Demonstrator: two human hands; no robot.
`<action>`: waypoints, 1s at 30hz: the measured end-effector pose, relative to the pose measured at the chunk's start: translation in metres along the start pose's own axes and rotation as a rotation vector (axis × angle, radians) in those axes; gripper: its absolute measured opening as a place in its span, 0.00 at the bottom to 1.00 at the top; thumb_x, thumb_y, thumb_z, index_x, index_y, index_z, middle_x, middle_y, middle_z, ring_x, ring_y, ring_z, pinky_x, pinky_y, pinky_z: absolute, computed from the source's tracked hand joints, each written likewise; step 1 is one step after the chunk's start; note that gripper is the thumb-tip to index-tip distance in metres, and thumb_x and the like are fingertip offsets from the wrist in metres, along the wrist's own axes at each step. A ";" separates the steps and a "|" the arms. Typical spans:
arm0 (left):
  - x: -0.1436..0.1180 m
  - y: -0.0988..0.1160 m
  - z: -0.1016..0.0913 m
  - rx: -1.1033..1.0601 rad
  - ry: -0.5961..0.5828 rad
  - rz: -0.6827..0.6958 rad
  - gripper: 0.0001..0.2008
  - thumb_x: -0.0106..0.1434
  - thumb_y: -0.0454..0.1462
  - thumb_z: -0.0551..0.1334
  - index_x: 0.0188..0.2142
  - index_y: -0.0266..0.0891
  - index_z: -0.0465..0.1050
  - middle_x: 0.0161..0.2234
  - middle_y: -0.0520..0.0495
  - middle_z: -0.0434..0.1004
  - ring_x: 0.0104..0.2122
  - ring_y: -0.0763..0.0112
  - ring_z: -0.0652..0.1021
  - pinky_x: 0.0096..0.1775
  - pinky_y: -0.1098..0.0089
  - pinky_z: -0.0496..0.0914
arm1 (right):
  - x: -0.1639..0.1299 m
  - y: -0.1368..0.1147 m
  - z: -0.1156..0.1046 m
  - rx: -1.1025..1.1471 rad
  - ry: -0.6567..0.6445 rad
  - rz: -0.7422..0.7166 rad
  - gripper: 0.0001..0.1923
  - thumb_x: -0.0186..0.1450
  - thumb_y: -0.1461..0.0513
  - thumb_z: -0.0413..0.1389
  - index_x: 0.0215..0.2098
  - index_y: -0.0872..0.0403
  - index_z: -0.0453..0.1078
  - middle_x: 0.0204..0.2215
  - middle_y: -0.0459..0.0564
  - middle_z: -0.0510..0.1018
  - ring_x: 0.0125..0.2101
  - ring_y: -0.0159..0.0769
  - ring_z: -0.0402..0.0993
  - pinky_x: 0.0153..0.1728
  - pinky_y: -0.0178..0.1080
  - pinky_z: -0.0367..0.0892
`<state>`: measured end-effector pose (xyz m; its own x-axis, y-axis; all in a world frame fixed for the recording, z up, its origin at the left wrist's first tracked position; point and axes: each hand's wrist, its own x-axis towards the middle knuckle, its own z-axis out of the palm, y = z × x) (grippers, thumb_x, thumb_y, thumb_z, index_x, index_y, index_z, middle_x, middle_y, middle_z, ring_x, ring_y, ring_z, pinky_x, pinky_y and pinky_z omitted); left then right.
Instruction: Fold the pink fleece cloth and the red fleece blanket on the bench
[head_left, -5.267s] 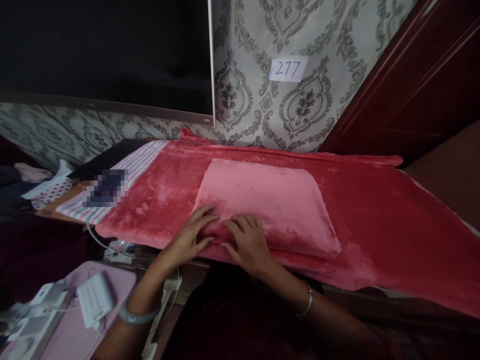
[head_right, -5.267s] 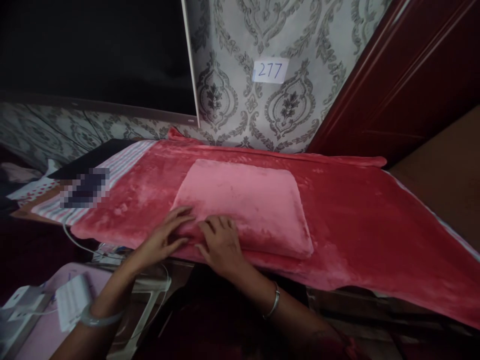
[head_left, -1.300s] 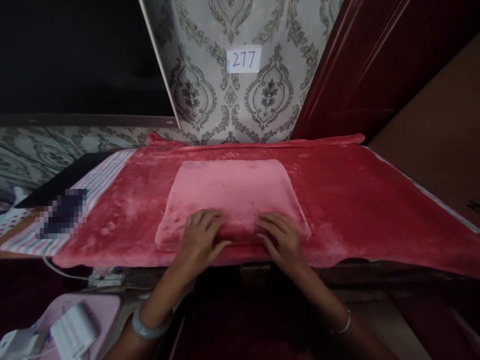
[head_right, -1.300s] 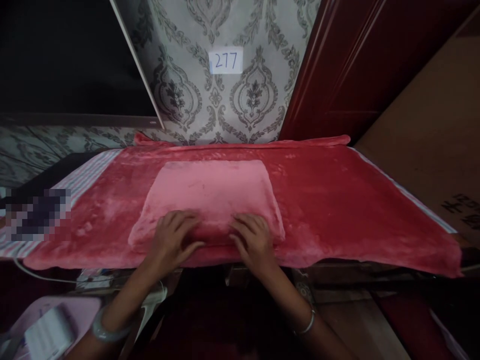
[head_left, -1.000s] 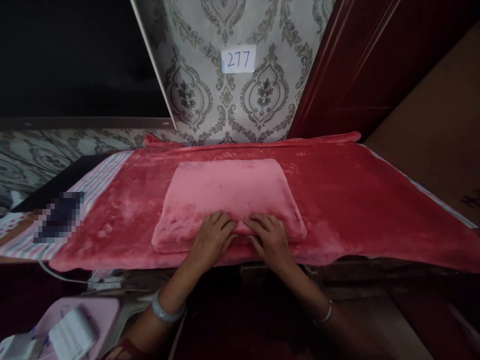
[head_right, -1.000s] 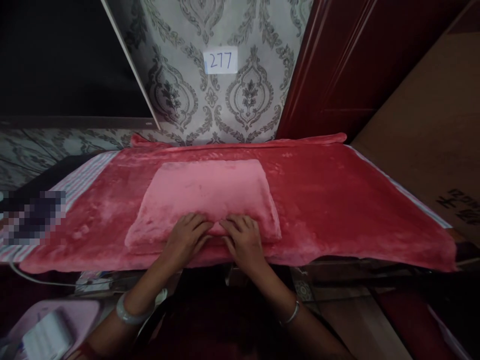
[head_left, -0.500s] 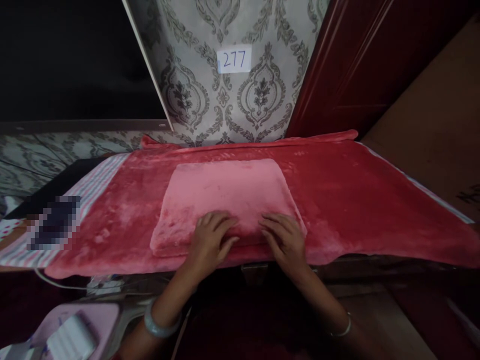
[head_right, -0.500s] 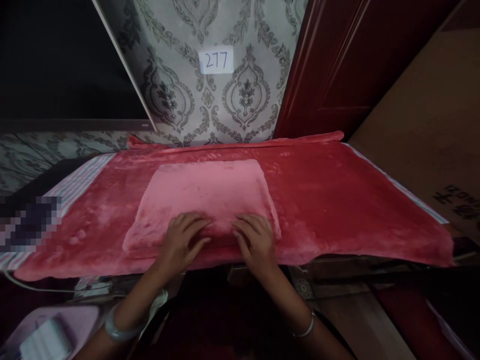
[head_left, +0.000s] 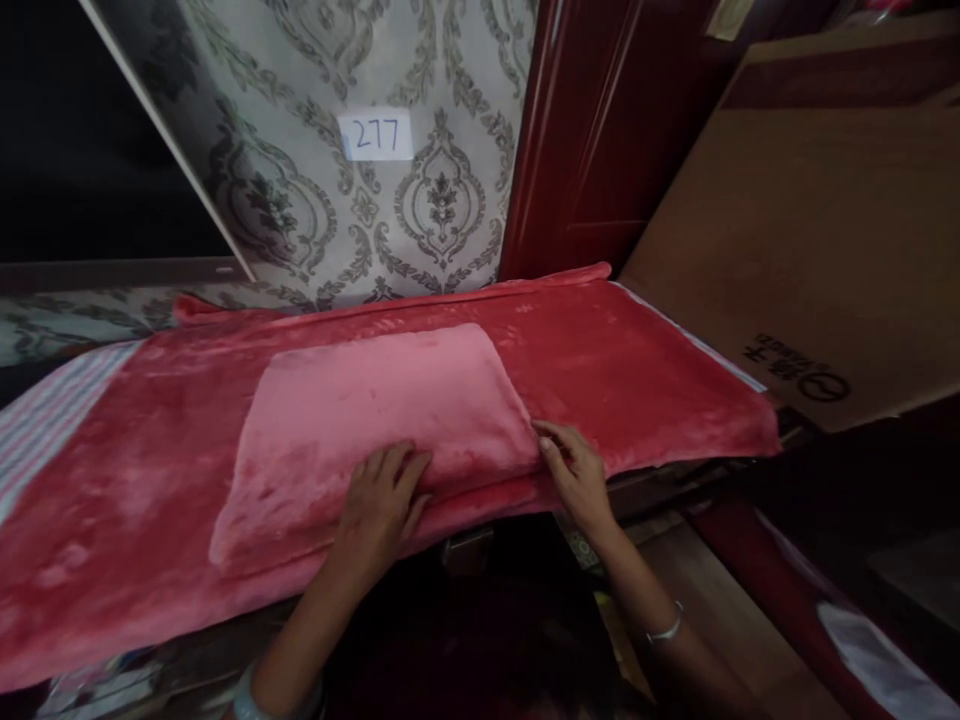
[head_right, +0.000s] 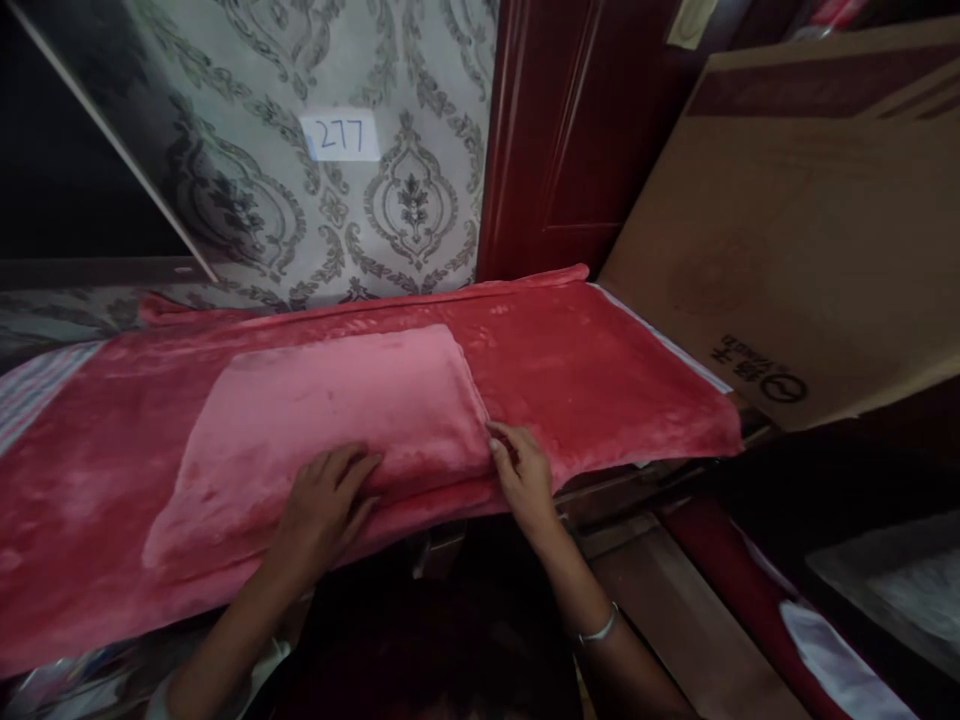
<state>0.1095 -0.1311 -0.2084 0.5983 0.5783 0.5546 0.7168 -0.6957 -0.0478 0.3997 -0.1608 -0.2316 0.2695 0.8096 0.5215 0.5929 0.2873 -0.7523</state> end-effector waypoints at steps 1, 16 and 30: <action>0.000 0.000 0.000 0.015 -0.010 0.000 0.18 0.64 0.33 0.61 0.53 0.33 0.73 0.50 0.33 0.75 0.47 0.50 0.73 0.43 0.55 0.69 | 0.000 0.000 0.000 0.014 -0.016 0.023 0.16 0.70 0.53 0.52 0.47 0.51 0.77 0.41 0.53 0.82 0.43 0.44 0.78 0.44 0.45 0.73; -0.001 0.001 0.009 0.093 0.072 0.072 0.19 0.65 0.27 0.55 0.52 0.35 0.74 0.47 0.38 0.80 0.44 0.56 0.74 0.42 0.59 0.71 | 0.002 0.008 0.013 0.085 -0.053 0.026 0.17 0.65 0.57 0.55 0.51 0.51 0.73 0.44 0.53 0.80 0.42 0.43 0.77 0.43 0.43 0.72; 0.002 0.017 0.025 0.065 -0.064 0.044 0.28 0.64 0.26 0.55 0.63 0.40 0.66 0.61 0.38 0.73 0.60 0.49 0.72 0.55 0.49 0.67 | 0.000 -0.012 0.019 -0.266 -0.238 -0.429 0.27 0.71 0.56 0.54 0.67 0.51 0.61 0.63 0.56 0.69 0.65 0.49 0.60 0.63 0.57 0.57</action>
<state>0.1315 -0.1308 -0.2283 0.6496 0.5754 0.4970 0.7099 -0.6930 -0.1255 0.3783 -0.1545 -0.2302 -0.1988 0.7510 0.6297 0.7911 0.5022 -0.3492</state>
